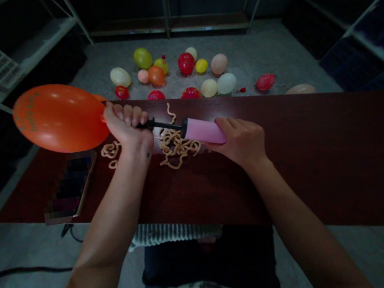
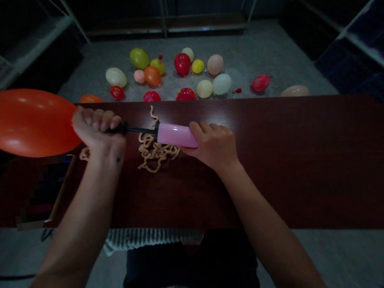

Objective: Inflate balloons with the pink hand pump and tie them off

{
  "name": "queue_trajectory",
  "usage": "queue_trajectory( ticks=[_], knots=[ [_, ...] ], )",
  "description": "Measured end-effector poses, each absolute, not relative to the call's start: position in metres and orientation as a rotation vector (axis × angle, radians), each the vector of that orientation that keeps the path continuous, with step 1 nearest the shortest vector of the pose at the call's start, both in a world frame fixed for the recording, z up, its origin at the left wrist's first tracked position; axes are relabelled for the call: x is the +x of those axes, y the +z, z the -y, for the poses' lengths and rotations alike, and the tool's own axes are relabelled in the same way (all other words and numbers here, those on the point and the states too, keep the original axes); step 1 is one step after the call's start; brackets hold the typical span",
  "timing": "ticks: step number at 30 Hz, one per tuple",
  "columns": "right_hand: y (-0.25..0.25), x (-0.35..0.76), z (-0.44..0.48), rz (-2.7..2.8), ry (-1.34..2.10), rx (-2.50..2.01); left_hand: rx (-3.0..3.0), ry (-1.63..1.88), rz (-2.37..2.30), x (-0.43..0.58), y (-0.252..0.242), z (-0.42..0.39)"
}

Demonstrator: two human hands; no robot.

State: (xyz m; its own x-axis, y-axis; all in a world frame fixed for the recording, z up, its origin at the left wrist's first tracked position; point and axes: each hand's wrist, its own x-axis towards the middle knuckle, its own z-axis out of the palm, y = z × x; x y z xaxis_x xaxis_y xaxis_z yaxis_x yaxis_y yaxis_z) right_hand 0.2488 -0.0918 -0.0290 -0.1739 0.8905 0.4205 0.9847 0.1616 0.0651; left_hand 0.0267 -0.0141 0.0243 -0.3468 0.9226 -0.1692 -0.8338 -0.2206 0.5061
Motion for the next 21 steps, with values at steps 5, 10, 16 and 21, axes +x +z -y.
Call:
queue_trajectory(
  ticks=[5,10,16,21],
  knots=[
    [-0.028,0.229,0.099,2.136,-0.385,-1.772,0.33,1.733,-0.595,0.054,0.024,0.033],
    [-0.035,0.226,0.095,2.137,-0.294,-1.754,0.32,1.698,-0.653,0.055,0.017,0.03],
    [-0.036,0.229,0.089,2.136,-0.291,-1.725,0.279,1.715,-0.688,0.044,0.022,0.021],
    [-0.038,0.24,0.086,2.139,-0.38,-1.763,0.218,1.77,-0.664,0.029,0.023,0.011]
  ],
)
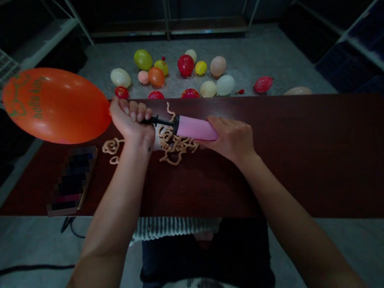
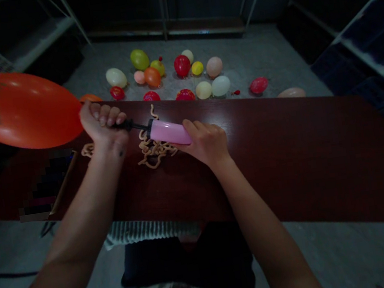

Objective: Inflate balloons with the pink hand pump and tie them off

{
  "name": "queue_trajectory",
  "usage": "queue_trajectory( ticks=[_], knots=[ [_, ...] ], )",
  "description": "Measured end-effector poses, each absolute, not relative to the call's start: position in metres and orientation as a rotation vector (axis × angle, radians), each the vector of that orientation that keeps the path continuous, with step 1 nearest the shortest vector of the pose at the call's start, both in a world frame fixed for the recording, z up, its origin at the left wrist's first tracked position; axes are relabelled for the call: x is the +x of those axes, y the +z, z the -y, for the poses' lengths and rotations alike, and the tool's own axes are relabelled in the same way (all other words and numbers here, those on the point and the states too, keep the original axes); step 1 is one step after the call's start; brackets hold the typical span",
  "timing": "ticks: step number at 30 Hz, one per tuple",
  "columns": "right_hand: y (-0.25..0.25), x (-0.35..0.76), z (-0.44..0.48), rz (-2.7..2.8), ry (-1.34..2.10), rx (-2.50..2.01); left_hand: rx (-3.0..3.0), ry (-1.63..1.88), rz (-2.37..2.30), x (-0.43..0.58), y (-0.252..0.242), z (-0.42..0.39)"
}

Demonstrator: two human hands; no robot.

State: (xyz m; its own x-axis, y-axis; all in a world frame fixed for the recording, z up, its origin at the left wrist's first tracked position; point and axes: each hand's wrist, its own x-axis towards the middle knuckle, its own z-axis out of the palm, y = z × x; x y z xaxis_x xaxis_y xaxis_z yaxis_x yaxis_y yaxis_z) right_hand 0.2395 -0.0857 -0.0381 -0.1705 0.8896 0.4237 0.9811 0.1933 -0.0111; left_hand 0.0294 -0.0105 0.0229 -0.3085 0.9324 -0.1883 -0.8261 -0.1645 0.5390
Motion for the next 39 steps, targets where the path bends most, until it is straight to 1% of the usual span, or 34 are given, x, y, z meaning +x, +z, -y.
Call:
queue_trajectory(
  ticks=[5,11,21,30,34,39],
  knots=[
    [-0.037,0.259,0.082,2.147,-0.456,-1.792,0.111,1.847,-0.602,0.007,0.017,-0.004],
    [-0.037,0.273,0.082,2.12,-0.548,-1.794,0.023,1.905,-0.524,-0.011,0.022,-0.006],
    [-0.039,0.269,0.086,2.129,-0.473,-1.83,0.125,1.95,-0.556,0.0,0.026,0.003],
    [-0.032,0.242,0.095,2.161,-0.341,-1.808,0.248,1.773,-0.71,0.042,0.022,0.022],
    [-0.033,0.231,0.097,2.141,-0.268,-1.76,0.37,1.695,-0.665,0.058,0.016,0.031],
    [-0.038,0.231,0.094,2.136,-0.232,-1.728,0.418,1.664,-0.674,0.054,0.011,0.027]
  ],
)
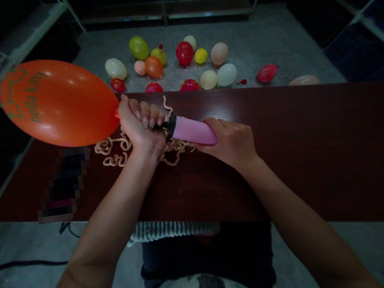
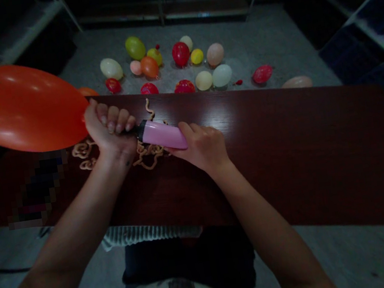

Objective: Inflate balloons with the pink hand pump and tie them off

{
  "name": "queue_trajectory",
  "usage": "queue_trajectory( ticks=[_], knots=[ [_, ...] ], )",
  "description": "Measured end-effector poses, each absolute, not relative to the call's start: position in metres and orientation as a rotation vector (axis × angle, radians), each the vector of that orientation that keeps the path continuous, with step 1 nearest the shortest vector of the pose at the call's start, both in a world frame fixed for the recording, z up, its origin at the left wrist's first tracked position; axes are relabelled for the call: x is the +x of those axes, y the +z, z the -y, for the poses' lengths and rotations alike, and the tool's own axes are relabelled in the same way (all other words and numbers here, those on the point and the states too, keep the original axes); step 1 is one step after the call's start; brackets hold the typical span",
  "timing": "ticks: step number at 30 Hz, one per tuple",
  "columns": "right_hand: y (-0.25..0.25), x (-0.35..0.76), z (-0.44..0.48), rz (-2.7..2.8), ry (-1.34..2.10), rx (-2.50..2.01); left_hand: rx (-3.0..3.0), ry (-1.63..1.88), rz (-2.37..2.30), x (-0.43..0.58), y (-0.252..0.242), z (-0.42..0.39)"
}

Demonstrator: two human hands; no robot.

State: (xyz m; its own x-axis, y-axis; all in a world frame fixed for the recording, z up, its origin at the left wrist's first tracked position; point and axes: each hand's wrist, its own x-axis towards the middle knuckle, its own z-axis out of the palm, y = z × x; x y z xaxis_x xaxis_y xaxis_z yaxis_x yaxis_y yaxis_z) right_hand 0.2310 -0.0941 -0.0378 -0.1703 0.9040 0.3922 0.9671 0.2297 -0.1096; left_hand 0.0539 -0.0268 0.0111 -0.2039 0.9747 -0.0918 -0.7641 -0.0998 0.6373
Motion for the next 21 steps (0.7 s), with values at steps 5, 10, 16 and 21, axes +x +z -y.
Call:
queue_trajectory(
  ticks=[5,10,16,21],
  knots=[
    [-0.04,0.229,0.091,2.143,-0.192,-1.712,0.385,1.654,-0.723,0.048,0.016,0.024],
    [-0.043,0.223,0.09,2.119,-0.192,-1.722,0.37,1.675,-0.729,0.044,0.018,0.021],
    [-0.043,0.228,0.085,2.142,-0.31,-1.732,0.159,1.746,-0.691,0.024,0.024,0.01],
    [-0.035,0.249,0.083,2.163,-0.479,-1.771,0.039,1.818,-0.609,-0.004,0.027,-0.001]
  ],
)
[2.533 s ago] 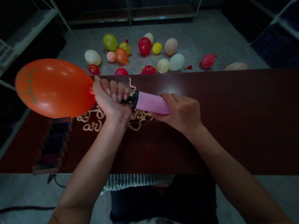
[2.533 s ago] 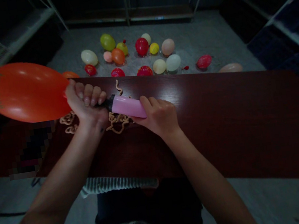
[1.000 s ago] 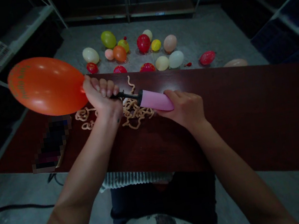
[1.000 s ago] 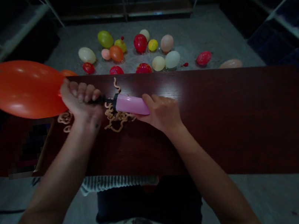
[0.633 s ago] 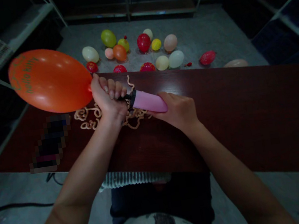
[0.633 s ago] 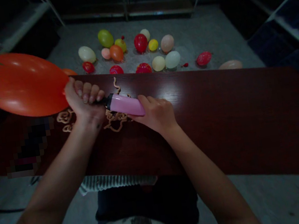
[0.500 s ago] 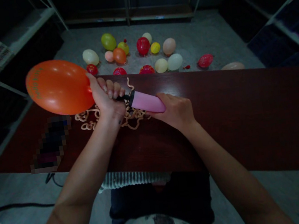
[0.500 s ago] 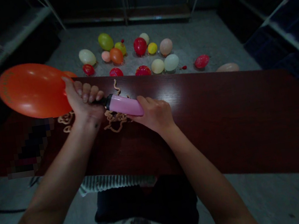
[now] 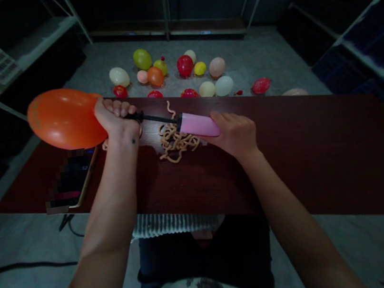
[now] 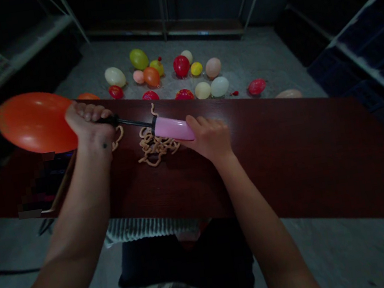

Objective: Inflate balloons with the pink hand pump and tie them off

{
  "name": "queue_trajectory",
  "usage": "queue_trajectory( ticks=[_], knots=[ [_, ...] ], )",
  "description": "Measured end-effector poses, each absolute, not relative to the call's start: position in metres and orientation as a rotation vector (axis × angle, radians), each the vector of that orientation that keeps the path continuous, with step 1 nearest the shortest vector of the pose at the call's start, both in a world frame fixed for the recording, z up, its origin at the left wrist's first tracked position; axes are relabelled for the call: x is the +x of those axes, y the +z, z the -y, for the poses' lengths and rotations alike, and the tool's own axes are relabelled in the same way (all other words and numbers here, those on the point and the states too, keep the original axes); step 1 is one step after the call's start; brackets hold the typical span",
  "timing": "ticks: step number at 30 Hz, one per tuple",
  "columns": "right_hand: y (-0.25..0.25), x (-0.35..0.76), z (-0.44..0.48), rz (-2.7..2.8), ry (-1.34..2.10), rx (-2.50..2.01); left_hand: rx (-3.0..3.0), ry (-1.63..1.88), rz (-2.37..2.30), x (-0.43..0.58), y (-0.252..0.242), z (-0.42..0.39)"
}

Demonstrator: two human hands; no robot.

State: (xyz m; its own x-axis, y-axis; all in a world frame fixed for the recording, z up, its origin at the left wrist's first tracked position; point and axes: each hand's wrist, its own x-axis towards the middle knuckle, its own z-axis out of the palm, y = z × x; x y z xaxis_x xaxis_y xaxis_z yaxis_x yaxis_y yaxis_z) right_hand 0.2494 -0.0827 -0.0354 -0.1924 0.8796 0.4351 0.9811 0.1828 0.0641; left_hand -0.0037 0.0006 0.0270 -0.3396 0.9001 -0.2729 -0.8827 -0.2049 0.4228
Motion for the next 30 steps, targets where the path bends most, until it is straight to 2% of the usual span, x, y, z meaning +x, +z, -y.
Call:
queue_trajectory(
  ticks=[5,15,30],
  knots=[
    [-0.031,0.265,0.084,2.136,-0.552,-1.779,0.023,1.873,-0.642,-0.021,0.025,-0.007],
    [-0.037,0.268,0.087,2.112,-0.43,-1.825,0.162,1.931,-0.678,0.002,0.031,0.002],
    [-0.045,0.227,0.093,2.14,-0.174,-1.77,0.264,1.647,-0.794,0.063,0.025,0.033]
  ],
)
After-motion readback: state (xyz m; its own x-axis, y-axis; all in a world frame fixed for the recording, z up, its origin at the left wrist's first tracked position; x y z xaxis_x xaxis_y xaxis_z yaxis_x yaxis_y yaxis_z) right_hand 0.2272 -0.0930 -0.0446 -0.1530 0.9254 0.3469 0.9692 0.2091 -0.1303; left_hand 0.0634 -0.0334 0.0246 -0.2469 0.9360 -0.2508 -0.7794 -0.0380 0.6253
